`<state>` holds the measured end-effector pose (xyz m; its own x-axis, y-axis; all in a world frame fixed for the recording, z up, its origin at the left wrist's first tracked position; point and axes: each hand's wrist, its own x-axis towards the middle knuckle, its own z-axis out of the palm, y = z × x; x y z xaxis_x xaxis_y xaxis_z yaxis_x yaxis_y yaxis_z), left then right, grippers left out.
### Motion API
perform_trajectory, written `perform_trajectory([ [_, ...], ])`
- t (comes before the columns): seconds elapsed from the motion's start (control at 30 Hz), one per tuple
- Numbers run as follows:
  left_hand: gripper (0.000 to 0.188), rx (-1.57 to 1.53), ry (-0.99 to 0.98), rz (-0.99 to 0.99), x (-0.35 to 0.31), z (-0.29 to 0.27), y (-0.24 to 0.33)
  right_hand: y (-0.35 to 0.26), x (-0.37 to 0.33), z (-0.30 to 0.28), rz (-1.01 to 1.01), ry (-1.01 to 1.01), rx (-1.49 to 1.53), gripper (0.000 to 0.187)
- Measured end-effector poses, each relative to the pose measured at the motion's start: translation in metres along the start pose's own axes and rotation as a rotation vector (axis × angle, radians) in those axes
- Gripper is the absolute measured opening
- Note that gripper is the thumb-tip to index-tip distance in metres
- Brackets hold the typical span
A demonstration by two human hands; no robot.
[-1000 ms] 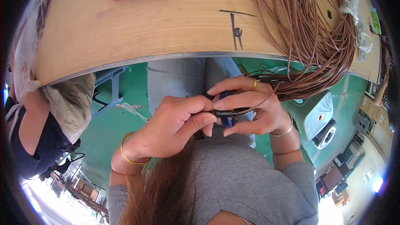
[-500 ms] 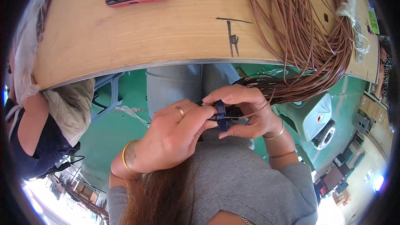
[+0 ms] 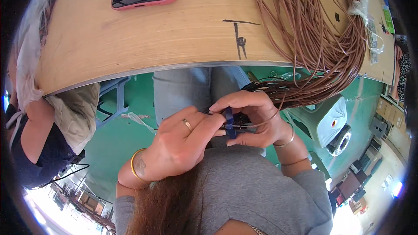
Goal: The person wraps tape around individual wire connectors in a cable bundle by hand.
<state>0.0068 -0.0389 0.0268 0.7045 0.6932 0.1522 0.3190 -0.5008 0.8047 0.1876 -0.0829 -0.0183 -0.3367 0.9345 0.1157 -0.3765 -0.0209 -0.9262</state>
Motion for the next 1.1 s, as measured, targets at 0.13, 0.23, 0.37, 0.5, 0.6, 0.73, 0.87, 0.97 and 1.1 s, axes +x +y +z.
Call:
perform_trajectory([
  [0.13,0.023,0.035,0.025,0.037,0.0,0.0,0.0,-0.004,0.003,-0.006,-0.024,-0.022,-0.16,0.053],
  [0.23,0.023,0.01,0.006,0.019,0.001,-0.003,0.002,-0.004,0.003,-0.01,-0.073,-0.039,-0.28,0.049],
  [0.37,0.025,-0.149,-0.137,-0.022,0.0,-0.006,-0.001,0.001,0.008,-0.012,-0.221,-0.037,-0.384,0.041],
  [0.5,0.023,-0.173,-0.186,-0.055,0.002,-0.011,0.001,0.0,0.008,-0.009,-0.236,-0.017,-0.35,0.033],
  [0.6,0.022,-0.22,-0.204,-0.084,0.002,-0.011,0.001,0.0,0.006,-0.008,-0.238,-0.017,-0.354,0.032],
  [0.73,0.02,-0.209,-0.196,-0.08,0.001,-0.011,0.002,-0.002,0.006,-0.008,-0.236,-0.019,-0.359,0.033],
  [0.87,0.019,-0.206,-0.184,-0.066,0.002,-0.01,0.003,0.0,0.004,-0.008,-0.26,-0.005,-0.371,0.032],
  [0.97,0.019,-0.212,-0.188,-0.077,0.001,-0.01,0.003,0.0,0.003,-0.008,-0.262,0.005,-0.357,0.031],
  [1.1,0.02,-0.214,-0.202,-0.088,0.002,-0.01,0.005,0.001,0.001,-0.007,-0.252,0.026,-0.372,0.03],
])
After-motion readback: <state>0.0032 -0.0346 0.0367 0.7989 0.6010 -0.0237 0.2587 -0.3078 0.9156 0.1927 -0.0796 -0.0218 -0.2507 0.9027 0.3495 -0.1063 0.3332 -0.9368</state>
